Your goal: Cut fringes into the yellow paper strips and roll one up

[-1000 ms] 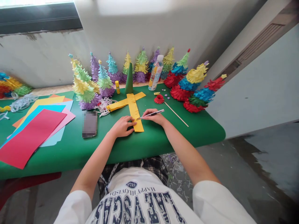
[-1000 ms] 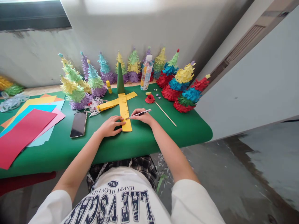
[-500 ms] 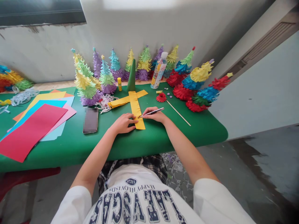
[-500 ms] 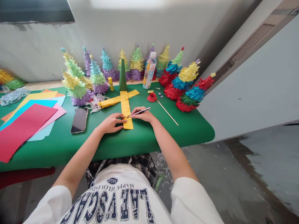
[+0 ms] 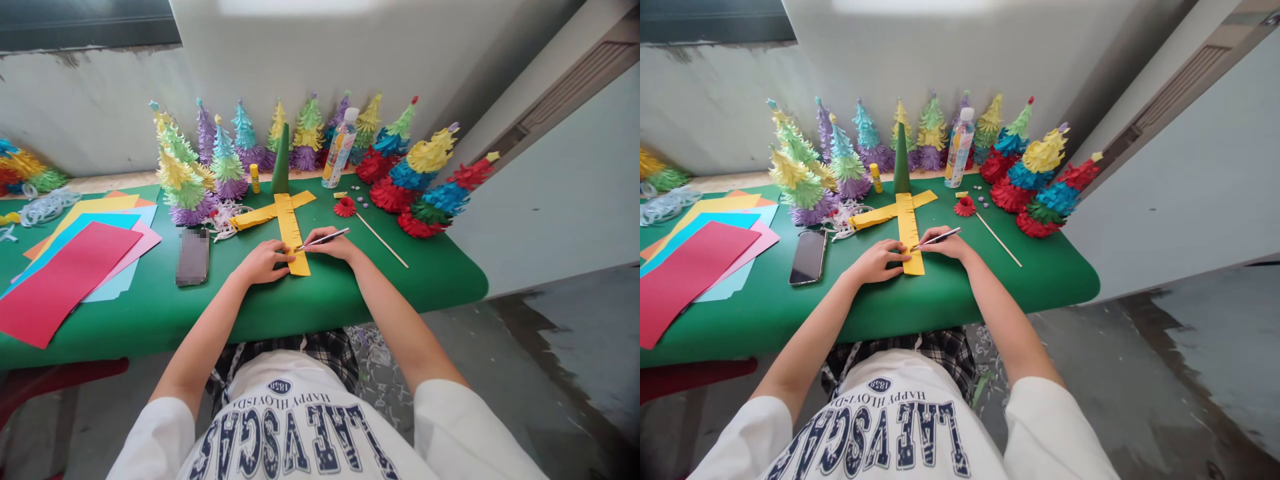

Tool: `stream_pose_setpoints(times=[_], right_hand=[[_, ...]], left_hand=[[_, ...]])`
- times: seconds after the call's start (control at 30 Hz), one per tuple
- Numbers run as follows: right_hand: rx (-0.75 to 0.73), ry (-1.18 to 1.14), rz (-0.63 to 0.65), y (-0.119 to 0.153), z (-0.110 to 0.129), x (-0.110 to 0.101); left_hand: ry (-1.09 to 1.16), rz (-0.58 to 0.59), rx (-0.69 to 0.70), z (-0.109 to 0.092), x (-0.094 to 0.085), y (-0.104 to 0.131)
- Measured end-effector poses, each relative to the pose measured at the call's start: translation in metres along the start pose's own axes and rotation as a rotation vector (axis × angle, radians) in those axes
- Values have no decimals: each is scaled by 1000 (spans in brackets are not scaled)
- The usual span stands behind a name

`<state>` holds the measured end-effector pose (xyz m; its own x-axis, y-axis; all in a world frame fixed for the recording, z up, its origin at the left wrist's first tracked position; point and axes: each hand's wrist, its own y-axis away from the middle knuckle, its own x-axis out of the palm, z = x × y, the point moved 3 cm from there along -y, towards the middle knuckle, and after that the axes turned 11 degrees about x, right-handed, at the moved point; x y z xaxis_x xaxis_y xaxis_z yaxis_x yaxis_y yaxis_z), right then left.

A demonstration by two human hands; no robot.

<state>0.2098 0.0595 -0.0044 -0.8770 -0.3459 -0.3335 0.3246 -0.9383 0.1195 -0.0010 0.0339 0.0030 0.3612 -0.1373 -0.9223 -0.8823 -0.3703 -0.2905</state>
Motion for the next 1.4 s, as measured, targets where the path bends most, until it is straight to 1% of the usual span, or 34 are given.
stream_pose_setpoints(times=[0.33,0.73,0.87,1.1,1.27,1.4], right_hand=[[-26,7,13,-2,0,1],[-87,69,26,-3,2,-2],[-79,72,37,-3,2,-6],[-66,105,-2,3,-1,-19],[-44,86,-1,7,-4,-27],[-28,53,-5,8,-4,-29]], left_hand=[[-55,-10,12,-2,0,-2],[-105,32,26,-4,-3,-5],[-117,43,32,-3,-3,-6],[-127,44,42,-1,-1,-5],[-108,13,46,1,2,-4],[-103,-15,37,0,3,-3]])
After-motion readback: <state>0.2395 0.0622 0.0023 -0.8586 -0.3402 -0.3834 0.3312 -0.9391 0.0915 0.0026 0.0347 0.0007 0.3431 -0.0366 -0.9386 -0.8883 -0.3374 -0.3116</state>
